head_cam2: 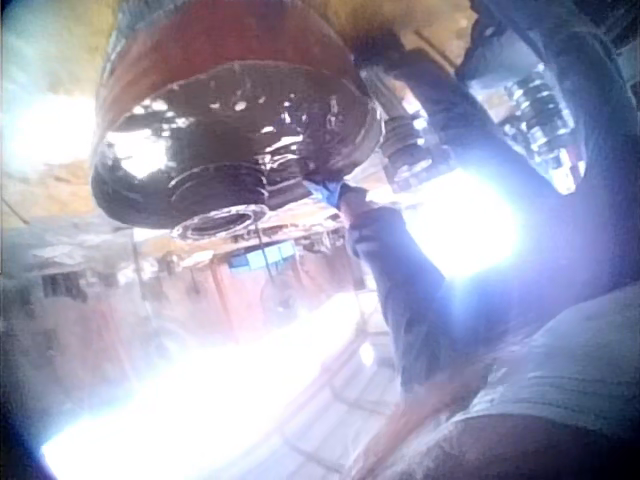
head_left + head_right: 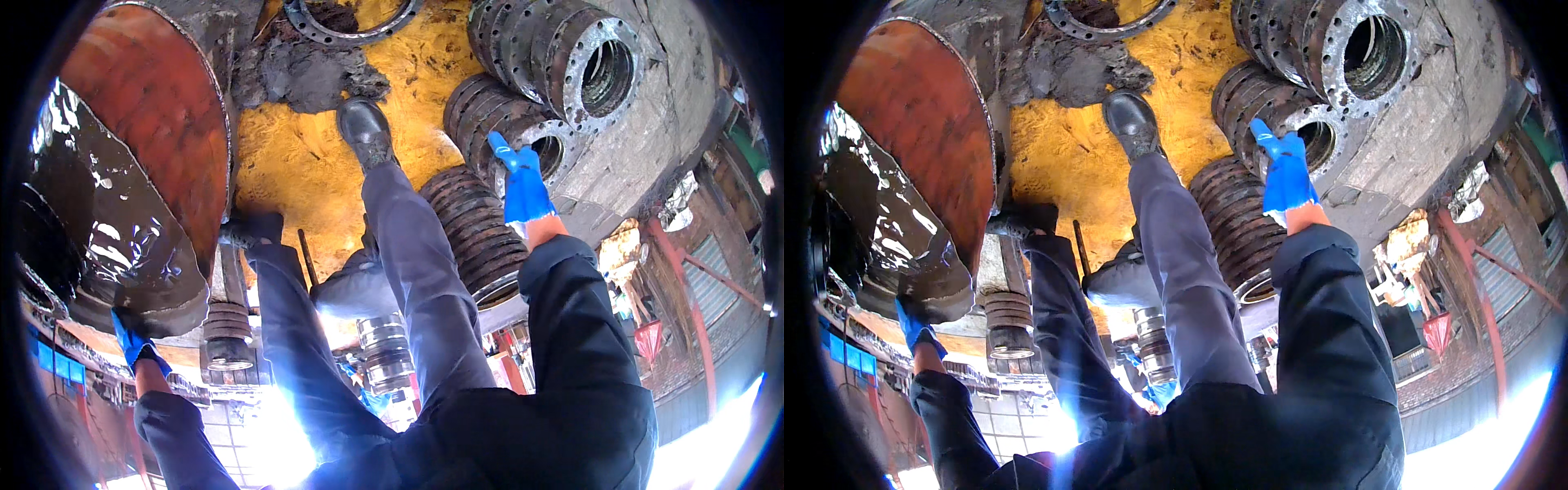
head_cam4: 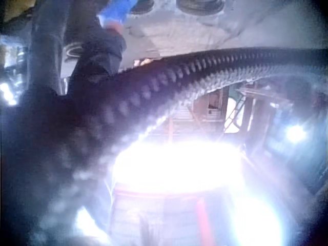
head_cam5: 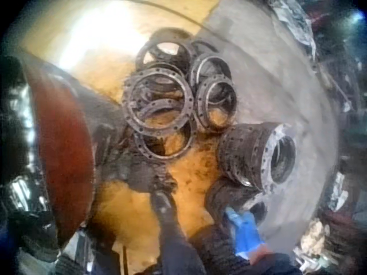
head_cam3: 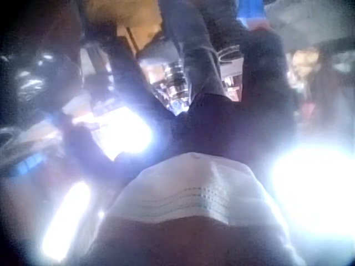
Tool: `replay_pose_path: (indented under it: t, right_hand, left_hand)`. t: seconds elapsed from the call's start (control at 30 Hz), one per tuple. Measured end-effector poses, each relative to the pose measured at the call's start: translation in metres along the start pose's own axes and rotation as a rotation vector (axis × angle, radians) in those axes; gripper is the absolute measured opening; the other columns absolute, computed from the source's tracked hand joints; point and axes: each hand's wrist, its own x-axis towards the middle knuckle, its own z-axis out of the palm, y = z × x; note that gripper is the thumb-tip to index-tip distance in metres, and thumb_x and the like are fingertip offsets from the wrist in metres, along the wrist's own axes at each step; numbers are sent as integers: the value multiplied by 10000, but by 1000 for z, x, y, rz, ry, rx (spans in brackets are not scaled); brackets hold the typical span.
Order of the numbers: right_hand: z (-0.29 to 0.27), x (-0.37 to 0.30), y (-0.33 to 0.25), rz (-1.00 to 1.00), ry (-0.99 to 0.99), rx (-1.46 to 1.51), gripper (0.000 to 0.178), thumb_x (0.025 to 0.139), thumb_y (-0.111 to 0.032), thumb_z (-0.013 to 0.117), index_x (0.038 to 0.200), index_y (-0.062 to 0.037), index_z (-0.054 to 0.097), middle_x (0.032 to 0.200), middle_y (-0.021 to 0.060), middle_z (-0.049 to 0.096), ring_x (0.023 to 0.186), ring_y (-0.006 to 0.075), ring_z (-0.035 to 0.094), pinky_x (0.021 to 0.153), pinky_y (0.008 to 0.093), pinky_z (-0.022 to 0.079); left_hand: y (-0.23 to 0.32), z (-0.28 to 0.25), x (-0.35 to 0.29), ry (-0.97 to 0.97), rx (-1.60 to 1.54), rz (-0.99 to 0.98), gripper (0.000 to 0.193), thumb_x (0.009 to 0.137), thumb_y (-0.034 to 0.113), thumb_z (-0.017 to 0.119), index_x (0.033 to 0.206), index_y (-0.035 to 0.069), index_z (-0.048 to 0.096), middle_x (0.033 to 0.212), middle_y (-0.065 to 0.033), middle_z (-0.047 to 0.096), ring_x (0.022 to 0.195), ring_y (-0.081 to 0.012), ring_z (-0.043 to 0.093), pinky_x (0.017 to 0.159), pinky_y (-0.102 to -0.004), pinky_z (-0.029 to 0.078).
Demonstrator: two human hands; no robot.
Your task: The person repeatedly dips circular metal parts into a bucket of dark liquid and scrubs them with gloved hands. They then place the treated parts onto a stack on the floor. The process is repeated for multiple parts throughout the clip.
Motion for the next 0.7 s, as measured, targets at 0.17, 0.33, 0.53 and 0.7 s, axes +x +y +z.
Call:
replay_pose_path:
  t: [0.17,0.33,0.53,0.7]
  right_hand:
    - [-28,-62,-45,252,-103,-144,541,881,-171,764,1348,13,561,1249,105,637,1122,218,612,966,383,494]
    - [-93,-125,-107,393,-208,-360,434,864,-204,766,1211,3,609,1044,74,647,931,183,614,819,349,501]
    - [-77,-236,-191,473,-385,-704,327,843,-244,769,1047,-10,666,799,36,660,701,140,616,643,307,510]
    - [35,-351,-318,188,-616,-745,182,824,-77,667,992,-9,663,850,77,692,769,139,631,723,312,510]
  left_hand:
    - [-7,28,-21,147,153,37,595,1010,456,512,1471,82,479,1454,-85,514,1275,-237,492,1085,-401,378]
    - [3,37,-52,-91,159,148,542,1020,336,518,1494,78,455,1477,-84,497,1272,-218,497,1053,-387,424]
    - [-12,40,-48,-12,594,533,433,1013,258,526,1373,19,539,1225,-124,657,1033,-227,612,963,-370,497]
    - [21,89,-85,50,-666,-62,630,904,431,727,1278,-52,574,1205,-188,659,966,-337,663,849,-489,562]
